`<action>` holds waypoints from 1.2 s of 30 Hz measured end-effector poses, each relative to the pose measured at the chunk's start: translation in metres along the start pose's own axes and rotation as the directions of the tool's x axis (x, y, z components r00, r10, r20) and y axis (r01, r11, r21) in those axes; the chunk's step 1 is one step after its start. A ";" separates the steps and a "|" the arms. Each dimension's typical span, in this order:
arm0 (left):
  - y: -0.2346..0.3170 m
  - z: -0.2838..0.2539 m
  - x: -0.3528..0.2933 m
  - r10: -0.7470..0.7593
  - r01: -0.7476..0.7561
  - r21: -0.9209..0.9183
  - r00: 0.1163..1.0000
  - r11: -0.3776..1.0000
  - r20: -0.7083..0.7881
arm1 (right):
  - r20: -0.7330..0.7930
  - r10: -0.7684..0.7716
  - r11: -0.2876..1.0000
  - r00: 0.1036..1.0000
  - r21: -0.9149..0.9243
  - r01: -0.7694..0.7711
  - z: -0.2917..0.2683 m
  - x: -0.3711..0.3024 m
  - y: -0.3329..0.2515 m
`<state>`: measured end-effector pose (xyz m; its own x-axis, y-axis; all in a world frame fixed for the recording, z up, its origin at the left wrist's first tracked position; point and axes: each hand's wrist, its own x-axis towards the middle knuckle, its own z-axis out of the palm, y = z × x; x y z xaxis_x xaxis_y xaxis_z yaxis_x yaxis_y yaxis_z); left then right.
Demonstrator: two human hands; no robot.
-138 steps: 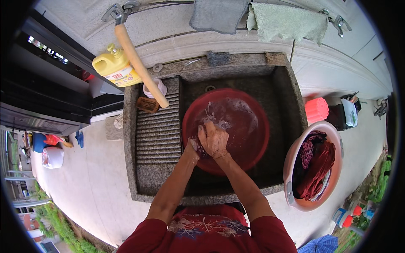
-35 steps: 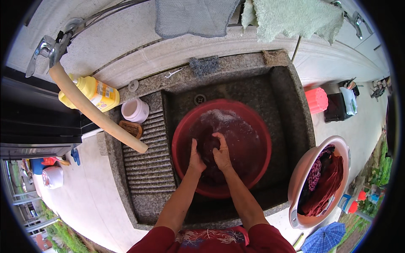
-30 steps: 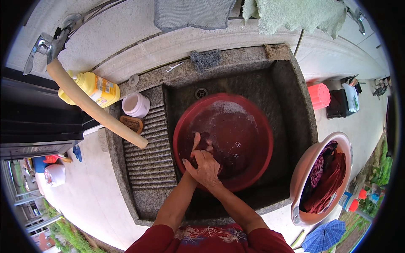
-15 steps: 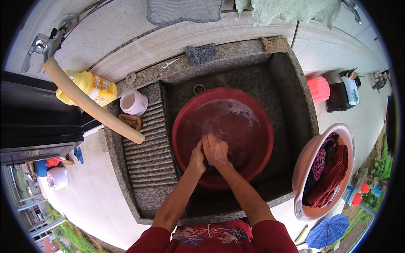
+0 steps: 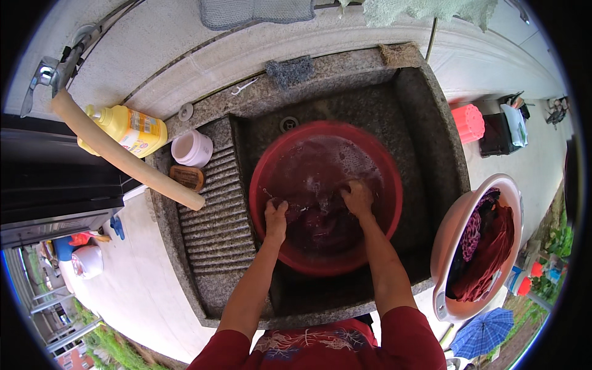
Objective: The person washes a maroon shirt by hand in a red basin filled with soapy water. They scrub the fabric against a stone washboard, rinse the item in the basin, and wring out the excess water. The cleaned shirt is then placed into a separate pink basin containing other wet laundry.
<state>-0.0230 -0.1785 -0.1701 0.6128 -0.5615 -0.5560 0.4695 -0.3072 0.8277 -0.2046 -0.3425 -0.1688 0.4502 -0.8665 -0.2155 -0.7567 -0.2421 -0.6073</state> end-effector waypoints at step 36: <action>0.151 -0.158 -0.267 0.016 -0.033 -0.087 0.982 0.996 -0.190 | 0.039 -0.937 0.328 0.348 0.441 0.835 -0.060 -0.067 -0.357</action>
<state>-0.0155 0.0469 0.0914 0.7295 -0.4103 -0.5473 0.5028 -0.2208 0.8357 0.0068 -0.2244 0.1078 0.8838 -0.0574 0.4643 0.3369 -0.6105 -0.7168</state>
